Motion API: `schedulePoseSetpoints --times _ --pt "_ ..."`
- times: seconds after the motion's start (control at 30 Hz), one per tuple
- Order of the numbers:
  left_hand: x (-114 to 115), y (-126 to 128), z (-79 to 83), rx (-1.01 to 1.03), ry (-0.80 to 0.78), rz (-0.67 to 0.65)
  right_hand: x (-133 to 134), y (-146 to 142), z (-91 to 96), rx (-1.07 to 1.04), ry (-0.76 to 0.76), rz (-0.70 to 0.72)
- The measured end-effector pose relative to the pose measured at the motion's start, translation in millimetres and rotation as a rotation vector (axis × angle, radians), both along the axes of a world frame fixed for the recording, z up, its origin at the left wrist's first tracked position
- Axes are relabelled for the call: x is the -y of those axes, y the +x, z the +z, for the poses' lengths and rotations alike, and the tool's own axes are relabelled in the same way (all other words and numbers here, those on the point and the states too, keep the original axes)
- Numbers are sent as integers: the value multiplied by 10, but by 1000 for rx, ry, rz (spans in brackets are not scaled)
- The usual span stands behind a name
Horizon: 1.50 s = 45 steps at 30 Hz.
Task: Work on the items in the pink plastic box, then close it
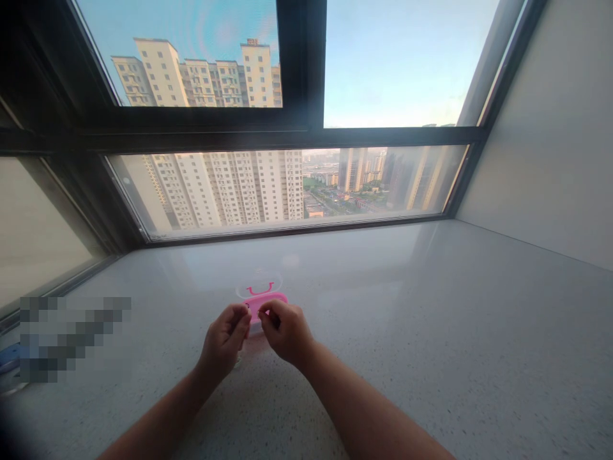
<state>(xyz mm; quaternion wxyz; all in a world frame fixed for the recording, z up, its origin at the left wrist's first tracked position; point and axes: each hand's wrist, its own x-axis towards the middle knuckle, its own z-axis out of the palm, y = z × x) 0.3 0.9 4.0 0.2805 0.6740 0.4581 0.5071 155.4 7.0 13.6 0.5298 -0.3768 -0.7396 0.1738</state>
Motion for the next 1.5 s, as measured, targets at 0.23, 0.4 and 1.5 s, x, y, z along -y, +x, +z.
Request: schedulePoseSetpoints --times 0.23,0.4,1.5 --pt "28 34 33 2 -12 -15 -1 -21 -45 0 -1 14" --pt "23 38 41 13 26 -8 -11 -26 -68 -3 -13 9" --pt "50 87 52 4 -12 -22 28 -266 -5 -611 -693 264"
